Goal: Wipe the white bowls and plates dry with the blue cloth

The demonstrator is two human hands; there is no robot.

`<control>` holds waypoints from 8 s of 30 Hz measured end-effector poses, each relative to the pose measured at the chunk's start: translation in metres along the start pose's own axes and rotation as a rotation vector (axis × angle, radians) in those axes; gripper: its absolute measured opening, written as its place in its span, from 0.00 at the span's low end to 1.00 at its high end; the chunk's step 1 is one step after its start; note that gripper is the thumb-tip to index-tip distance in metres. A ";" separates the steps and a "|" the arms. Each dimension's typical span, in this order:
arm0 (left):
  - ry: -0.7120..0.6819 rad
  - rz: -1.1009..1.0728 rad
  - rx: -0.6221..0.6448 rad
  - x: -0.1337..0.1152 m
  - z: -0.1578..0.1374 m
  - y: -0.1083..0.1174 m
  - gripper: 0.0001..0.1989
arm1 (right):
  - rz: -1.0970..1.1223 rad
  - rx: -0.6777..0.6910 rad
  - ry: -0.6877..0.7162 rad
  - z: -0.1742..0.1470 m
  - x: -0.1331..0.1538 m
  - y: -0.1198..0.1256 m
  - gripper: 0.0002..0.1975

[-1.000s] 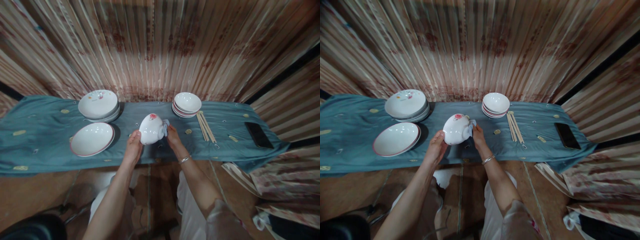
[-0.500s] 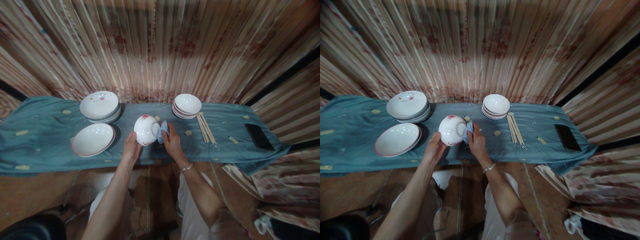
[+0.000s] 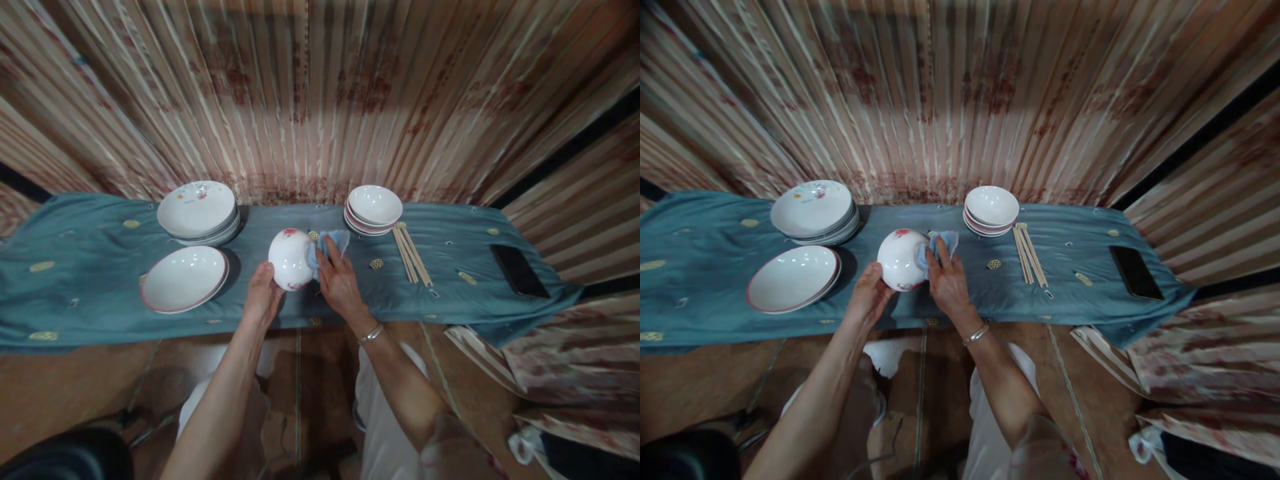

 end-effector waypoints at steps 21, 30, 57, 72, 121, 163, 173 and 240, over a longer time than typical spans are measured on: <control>-0.025 -0.023 -0.003 0.004 0.004 0.004 0.16 | 0.255 -0.044 0.032 -0.015 0.011 -0.004 0.23; -0.034 0.035 0.021 0.003 0.003 0.005 0.17 | 0.166 0.029 0.041 -0.014 0.015 -0.005 0.30; -0.019 -0.006 0.056 0.004 0.003 0.005 0.19 | 0.089 -0.044 -0.019 -0.010 0.012 -0.006 0.22; -0.009 -0.043 0.025 0.005 0.004 0.005 0.18 | 0.223 -0.170 0.118 -0.015 0.013 -0.007 0.19; -0.028 -0.011 0.067 0.002 0.000 -0.001 0.18 | 0.259 -0.164 0.059 -0.016 0.018 -0.005 0.17; -0.097 0.114 0.133 0.012 -0.008 -0.017 0.22 | 0.236 -0.218 -0.059 -0.020 0.002 0.009 0.19; -0.249 0.419 0.159 0.026 -0.009 -0.014 0.17 | 0.200 -0.167 -0.169 -0.027 -0.003 0.019 0.22; 0.023 0.257 0.191 0.064 -0.039 -0.050 0.27 | 0.595 -0.232 -0.546 -0.054 -0.087 0.072 0.18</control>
Point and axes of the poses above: each hand's wrist, its own z-axis towards the middle knuckle, its own y-axis out of the back of the hand, x = y × z, the point moved 1 cm from there along z, towards the middle knuckle, and after that the axes turned 4 degrees about y, right-handed, at the moved point
